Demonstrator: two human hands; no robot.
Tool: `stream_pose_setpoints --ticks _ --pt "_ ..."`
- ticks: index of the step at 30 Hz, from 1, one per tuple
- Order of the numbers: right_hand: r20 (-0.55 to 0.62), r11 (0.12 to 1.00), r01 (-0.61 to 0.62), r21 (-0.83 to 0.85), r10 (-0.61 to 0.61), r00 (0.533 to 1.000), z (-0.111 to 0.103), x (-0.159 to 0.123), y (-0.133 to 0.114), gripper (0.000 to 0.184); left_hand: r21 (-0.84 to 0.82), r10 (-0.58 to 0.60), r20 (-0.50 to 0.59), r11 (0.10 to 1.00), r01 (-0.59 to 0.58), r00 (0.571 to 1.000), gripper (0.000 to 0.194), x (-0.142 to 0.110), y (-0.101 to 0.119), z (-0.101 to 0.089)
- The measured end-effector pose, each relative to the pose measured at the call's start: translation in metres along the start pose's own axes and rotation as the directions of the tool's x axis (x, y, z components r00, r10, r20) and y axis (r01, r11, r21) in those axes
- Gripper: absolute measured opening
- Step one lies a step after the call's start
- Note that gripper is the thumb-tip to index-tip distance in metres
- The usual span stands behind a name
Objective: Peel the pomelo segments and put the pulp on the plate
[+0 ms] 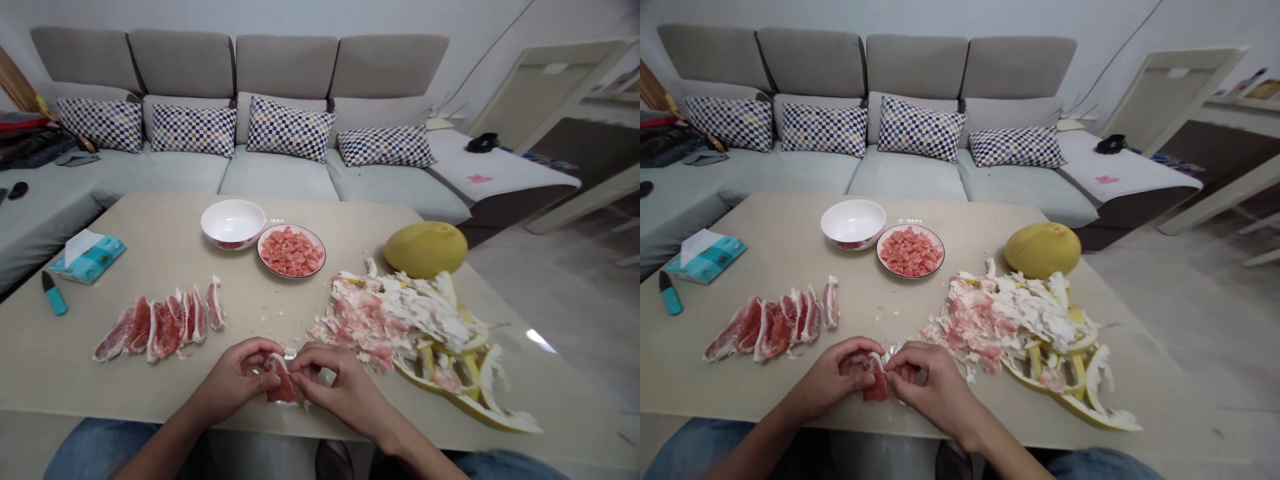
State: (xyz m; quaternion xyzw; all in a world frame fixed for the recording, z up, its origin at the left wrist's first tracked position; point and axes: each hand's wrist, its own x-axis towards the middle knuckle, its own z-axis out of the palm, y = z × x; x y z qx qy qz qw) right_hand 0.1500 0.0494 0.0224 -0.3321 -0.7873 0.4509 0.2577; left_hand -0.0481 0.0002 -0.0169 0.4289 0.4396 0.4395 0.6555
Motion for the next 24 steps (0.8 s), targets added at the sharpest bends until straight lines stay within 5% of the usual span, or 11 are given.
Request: stream_pose_setpoints --ticks 7,11,16,21,24 --pt "-0.081 0.979 0.163 -0.12 -0.173 0.981 0.009 -0.001 0.0 0.015 -0.047 -0.012 0.076 0.999 0.016 0.997 0.032 -0.001 0.001 0.001" --pt "-0.098 0.998 -0.068 0.012 0.069 0.993 0.013 -0.002 -0.005 0.014 0.07 0.038 0.036 0.997 -0.04 0.999 0.024 -0.004 0.007 0.004" --pt "-0.105 0.924 -0.302 0.235 0.333 0.937 0.026 0.003 -0.002 0.009 0.261 0.134 -0.063 0.959 -0.114 0.989 0.011 -0.008 0.01 0.009" --pt "-0.176 0.858 -0.396 0.328 0.468 0.866 0.011 0.009 0.025 0.01 -0.025 0.138 0.069 0.99 -0.136 0.988 0.006 -0.016 0.013 0.011" --pt "0.008 0.839 -0.423 0.341 0.447 0.894 -0.009 0.007 0.03 0.021 -0.119 0.181 -0.061 0.975 -0.187 0.982 0.009 -0.012 0.015 0.002"
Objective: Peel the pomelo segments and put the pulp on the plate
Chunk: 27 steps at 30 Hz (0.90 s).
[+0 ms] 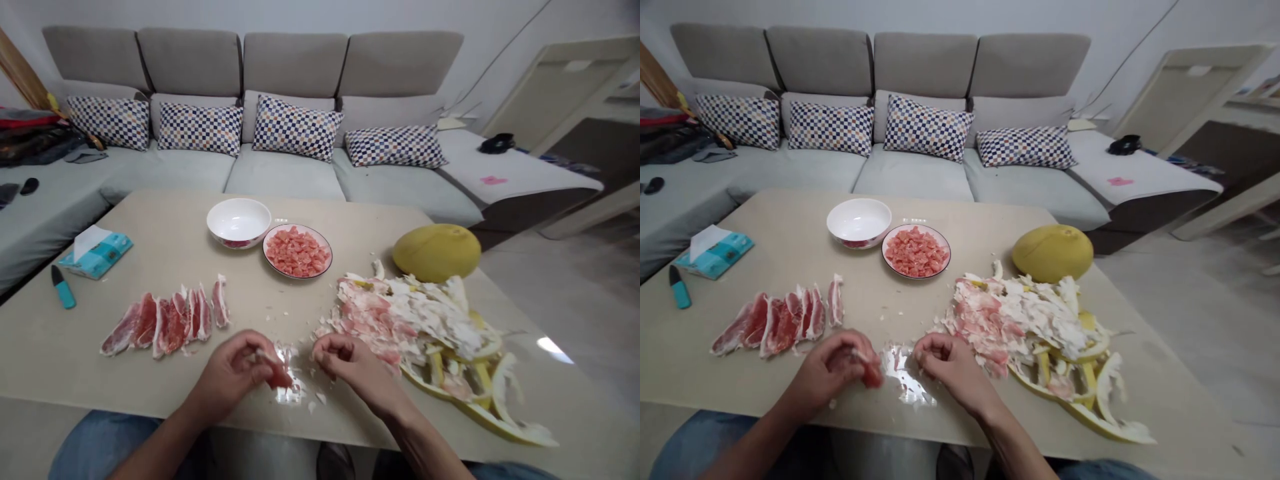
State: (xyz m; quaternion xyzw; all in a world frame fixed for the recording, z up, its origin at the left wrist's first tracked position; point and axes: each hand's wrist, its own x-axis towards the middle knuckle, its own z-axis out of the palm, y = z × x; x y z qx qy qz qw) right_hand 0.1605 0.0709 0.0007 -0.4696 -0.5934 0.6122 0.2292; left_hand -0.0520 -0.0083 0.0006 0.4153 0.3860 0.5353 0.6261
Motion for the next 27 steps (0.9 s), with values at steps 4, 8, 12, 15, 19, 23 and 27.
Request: stream_pose_setpoints --ticks 4,8,12,15,19,23,27 --pt "0.054 0.986 0.054 -0.158 -0.046 0.997 -0.009 -0.003 -0.008 0.03 0.016 0.006 -0.208 1.0 -0.003 0.978 0.035 0.009 -0.004 -0.012" --pt "-0.175 0.836 0.218 -0.504 -0.345 0.922 -0.01 0.004 0.0 0.025 0.037 -0.061 -0.206 0.997 0.07 0.977 0.029 0.009 -0.009 -0.012" --pt "-0.186 0.597 0.208 -0.775 -0.529 0.828 -0.017 0.006 0.019 0.03 0.064 -0.036 -0.219 0.997 0.051 0.975 0.026 0.007 -0.009 -0.008" --pt "-0.162 0.475 0.118 -0.872 -0.508 0.846 -0.023 0.003 0.03 0.027 0.092 0.02 -0.221 0.996 0.0 0.975 0.025 0.007 -0.009 -0.007" --pt "-0.107 0.423 0.183 -0.887 -0.575 0.811 -0.028 -0.004 0.033 0.027 0.042 0.025 -0.189 0.999 -0.018 0.982 0.021 0.005 -0.011 -0.005" --pt "-0.046 0.417 0.272 -0.867 -0.61 0.791 -0.029 -0.012 0.027 0.022 -0.038 -0.057 -0.18 0.998 0.051 0.982 0.021 0.0 -0.015 -0.003" --pt "-0.03 0.431 0.34 -0.836 -0.654 0.756 -0.026 -0.021 0.016 0.019 -0.079 -0.093 -0.161 0.994 0.081 0.983 0.023 -0.004 -0.016 0.003"
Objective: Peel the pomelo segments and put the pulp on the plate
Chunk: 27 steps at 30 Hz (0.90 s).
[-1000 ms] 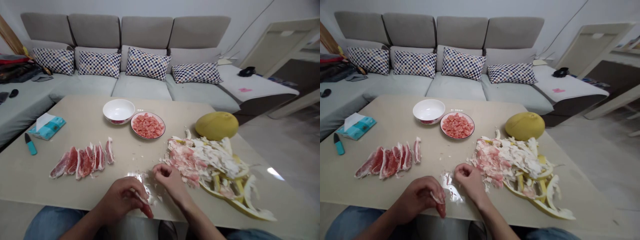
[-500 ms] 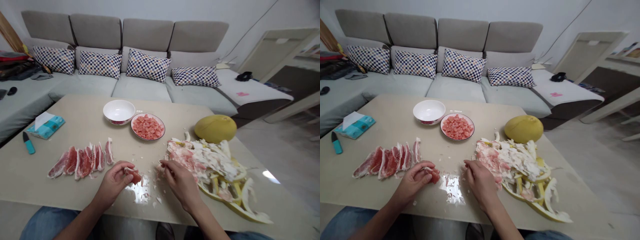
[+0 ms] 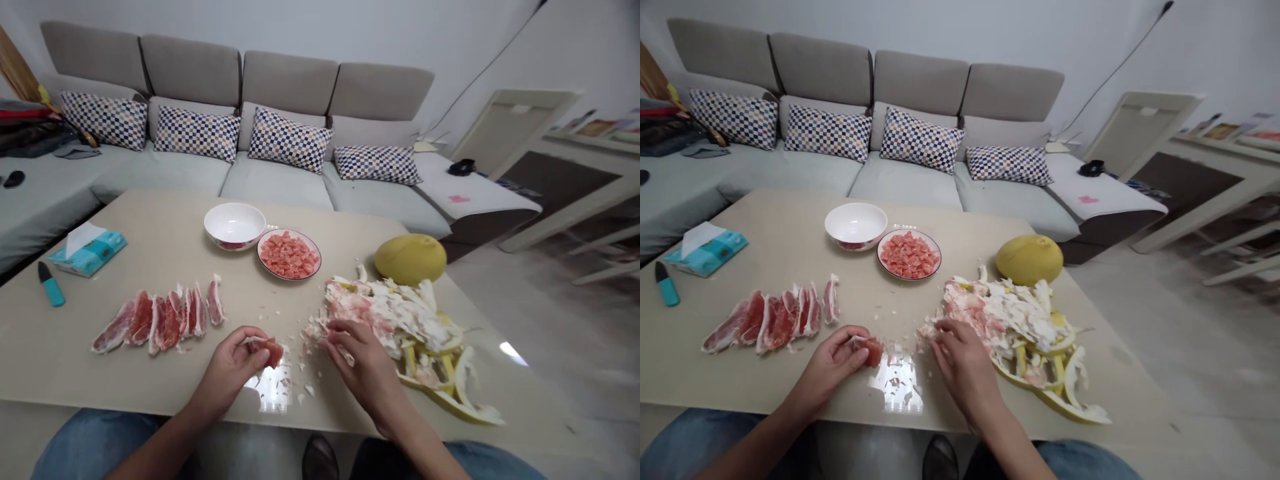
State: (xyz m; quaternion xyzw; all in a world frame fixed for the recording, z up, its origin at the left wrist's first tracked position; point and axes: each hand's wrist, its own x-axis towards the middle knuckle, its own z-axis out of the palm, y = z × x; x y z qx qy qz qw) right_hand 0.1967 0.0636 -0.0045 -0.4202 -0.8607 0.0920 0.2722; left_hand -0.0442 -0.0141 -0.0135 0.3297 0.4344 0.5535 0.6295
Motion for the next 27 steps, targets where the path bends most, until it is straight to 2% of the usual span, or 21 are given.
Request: stream_pose_setpoints --ticks 3,5,7,9,11,15,17,22,24,27 --pt "0.003 0.997 0.012 0.079 -0.013 1.0 -0.008 -0.001 -0.014 0.02 0.027 0.047 0.003 0.999 -0.047 0.999 0.022 -0.003 0.001 0.007" --pt "0.044 0.982 -0.009 0.19 0.0 0.999 -0.015 -0.002 -0.027 0.01 0.101 0.146 -0.008 0.984 -0.145 0.989 0.018 -0.006 0.002 0.012" --pt "0.066 0.955 -0.014 0.297 -0.006 0.998 -0.021 -0.002 -0.041 0.012 0.221 0.257 0.003 0.942 -0.252 0.966 0.012 -0.009 0.002 0.016" --pt "0.068 0.927 -0.002 0.375 -0.025 0.997 -0.026 0.0 -0.053 0.009 0.351 0.333 0.039 0.878 -0.325 0.942 0.008 -0.011 0.001 0.018" --pt "0.079 0.902 0.013 0.432 -0.052 0.996 -0.029 0.003 -0.062 0.015 0.466 0.395 0.095 0.793 -0.391 0.914 0.009 -0.013 0.0 0.02" --pt "0.064 0.88 0.012 0.474 -0.048 0.997 -0.028 0.01 -0.065 0.012 0.614 0.502 0.216 0.597 -0.516 0.838 0.017 -0.01 -0.001 0.023" --pt "0.057 0.881 0.007 0.472 -0.038 0.998 -0.025 0.011 -0.061 0.014 0.625 0.505 0.239 0.573 -0.53 0.829 0.019 -0.006 -0.003 0.024" --pt "0.061 0.886 -0.02 0.463 -0.009 0.998 -0.019 0.01 -0.052 0.013 0.629 0.446 0.202 0.623 -0.465 0.872 0.014 0.002 -0.005 0.023" --pt "0.049 0.891 0.016 0.453 -0.043 0.998 -0.017 0.01 -0.051 0.012 0.658 0.457 0.205 0.591 -0.467 0.866 0.015 0.002 -0.006 0.023" --pt "0.019 0.92 0.091 0.382 -0.106 0.994 -0.015 0.008 -0.05 0.011 0.698 0.494 0.248 0.505 -0.507 0.833 0.017 0.001 -0.006 0.021"
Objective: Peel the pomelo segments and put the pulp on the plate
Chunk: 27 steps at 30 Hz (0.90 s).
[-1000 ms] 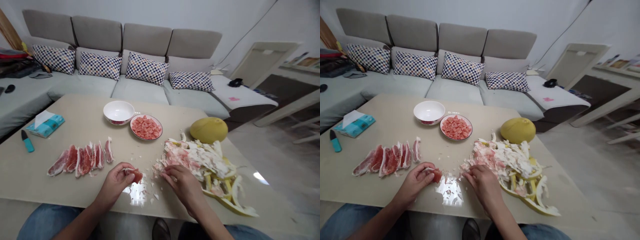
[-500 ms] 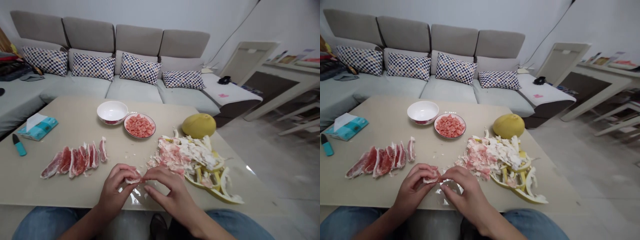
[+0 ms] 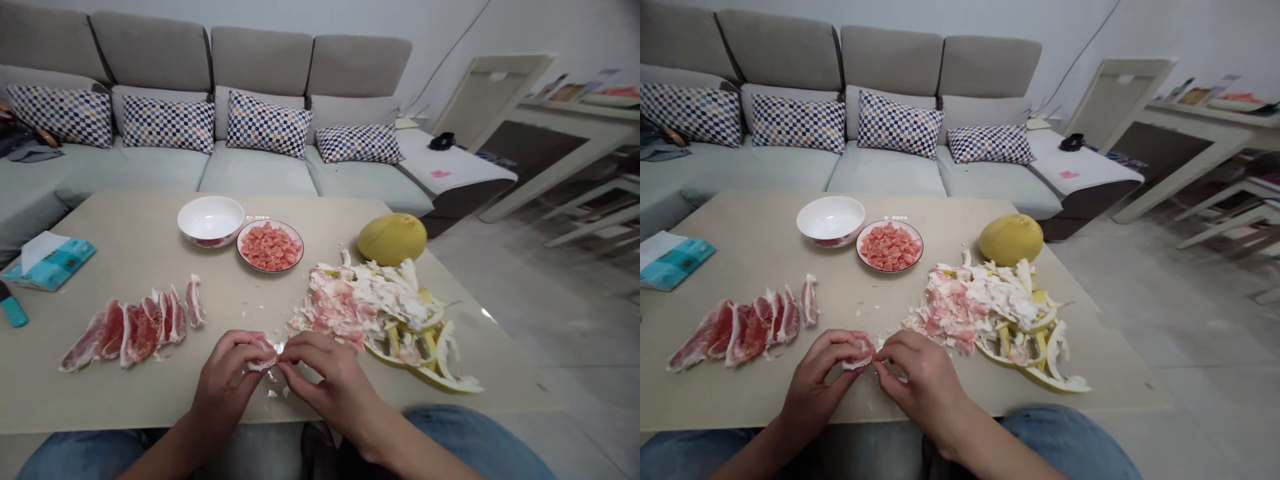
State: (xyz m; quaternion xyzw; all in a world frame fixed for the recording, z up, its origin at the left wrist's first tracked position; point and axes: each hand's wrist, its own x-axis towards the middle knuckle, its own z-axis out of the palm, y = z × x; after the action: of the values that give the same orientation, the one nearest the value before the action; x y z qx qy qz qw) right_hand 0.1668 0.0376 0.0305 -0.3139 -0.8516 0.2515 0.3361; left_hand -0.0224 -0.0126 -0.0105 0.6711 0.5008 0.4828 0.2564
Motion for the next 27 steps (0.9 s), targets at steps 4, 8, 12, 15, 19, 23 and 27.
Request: stream_pose_setpoints --ticks 4,8,12,15,19,23,27 --pt "0.045 0.988 0.045 -0.148 -0.038 0.998 0.001 -0.002 -0.001 0.013 0.058 0.078 0.009 0.995 -0.078 0.997 0.022 -0.002 -0.001 -0.001" --pt "0.077 0.961 0.099 -0.257 -0.081 0.994 0.0 -0.003 -0.004 0.017 0.064 0.096 0.025 0.993 -0.097 0.995 0.026 -0.003 -0.001 -0.001" --pt "0.113 0.928 0.159 -0.337 -0.128 0.985 0.005 -0.006 -0.002 0.02 0.043 0.077 0.031 0.996 -0.079 0.997 0.025 -0.003 0.0 -0.001" --pt "0.085 0.948 0.104 -0.299 -0.082 0.993 0.007 -0.006 0.001 0.019 0.003 0.042 0.035 0.999 -0.042 0.998 0.022 -0.002 0.001 0.0" --pt "0.024 0.976 -0.217 -0.026 0.217 0.976 -0.002 0.0 0.004 0.014 -0.049 -0.064 0.051 0.997 0.067 0.997 0.015 0.002 0.002 0.0" --pt "0.057 0.961 -0.25 0.121 0.244 0.968 -0.007 0.001 0.007 0.015 -0.088 -0.135 0.053 0.986 0.139 0.989 0.007 0.005 0.002 0.0" --pt "0.083 0.988 -0.096 0.122 0.086 0.993 0.001 -0.007 0.011 0.018 -0.041 -0.081 0.068 0.996 0.084 0.994 0.011 0.002 -0.001 0.002"
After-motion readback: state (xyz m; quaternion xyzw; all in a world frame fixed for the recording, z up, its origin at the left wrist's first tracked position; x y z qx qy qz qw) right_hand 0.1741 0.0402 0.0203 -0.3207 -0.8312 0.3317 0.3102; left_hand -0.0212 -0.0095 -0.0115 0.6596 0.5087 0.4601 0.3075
